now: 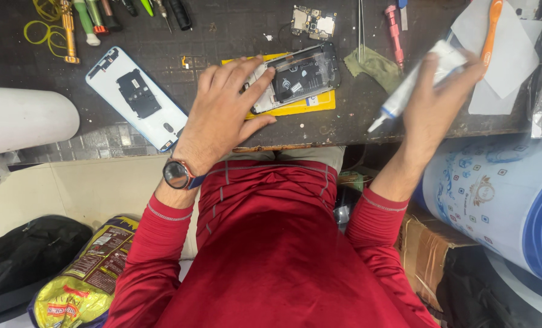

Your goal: The person disassembles a smartphone by removing the back cover and detaching internal components. They use a prying tool and screwdriver to separate parts, then apply adhesive to the frame. The process involves careful handling of the motherboard and battery.

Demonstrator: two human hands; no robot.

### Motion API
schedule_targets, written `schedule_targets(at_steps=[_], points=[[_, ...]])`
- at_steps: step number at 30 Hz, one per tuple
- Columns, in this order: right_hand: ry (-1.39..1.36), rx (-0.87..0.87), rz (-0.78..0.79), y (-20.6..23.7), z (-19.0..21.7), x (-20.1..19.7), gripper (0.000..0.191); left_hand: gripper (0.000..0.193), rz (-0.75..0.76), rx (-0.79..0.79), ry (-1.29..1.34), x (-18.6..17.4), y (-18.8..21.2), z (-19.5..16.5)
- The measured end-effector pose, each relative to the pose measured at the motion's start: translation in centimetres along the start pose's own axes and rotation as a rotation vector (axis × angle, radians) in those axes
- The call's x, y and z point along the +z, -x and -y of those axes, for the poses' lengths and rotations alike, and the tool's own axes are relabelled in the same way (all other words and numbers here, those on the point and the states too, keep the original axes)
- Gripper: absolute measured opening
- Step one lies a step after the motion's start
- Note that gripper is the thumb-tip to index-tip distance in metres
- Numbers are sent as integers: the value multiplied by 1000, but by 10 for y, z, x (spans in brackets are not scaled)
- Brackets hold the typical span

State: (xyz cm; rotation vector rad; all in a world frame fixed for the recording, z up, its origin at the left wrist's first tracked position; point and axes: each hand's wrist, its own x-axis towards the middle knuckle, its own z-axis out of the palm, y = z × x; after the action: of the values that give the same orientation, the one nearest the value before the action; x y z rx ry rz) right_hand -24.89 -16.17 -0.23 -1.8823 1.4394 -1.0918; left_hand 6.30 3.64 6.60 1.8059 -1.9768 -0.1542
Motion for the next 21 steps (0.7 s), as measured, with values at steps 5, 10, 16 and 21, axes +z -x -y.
schedule_targets(at_steps=[5,10,16,21], points=[[72,-51,-85,-21,1,7,44,71,30,-33,79,-2,-3,5],[535,-195,-255,-11,54,36,71,82,29,-55,136,-4,-8,6],[488,-315,85,1,94,67,37,76,16,23,-60,-3,-7,5],[471,-283,113,-9,78,79,22,69,-40,94,-170,2,-4,5]])
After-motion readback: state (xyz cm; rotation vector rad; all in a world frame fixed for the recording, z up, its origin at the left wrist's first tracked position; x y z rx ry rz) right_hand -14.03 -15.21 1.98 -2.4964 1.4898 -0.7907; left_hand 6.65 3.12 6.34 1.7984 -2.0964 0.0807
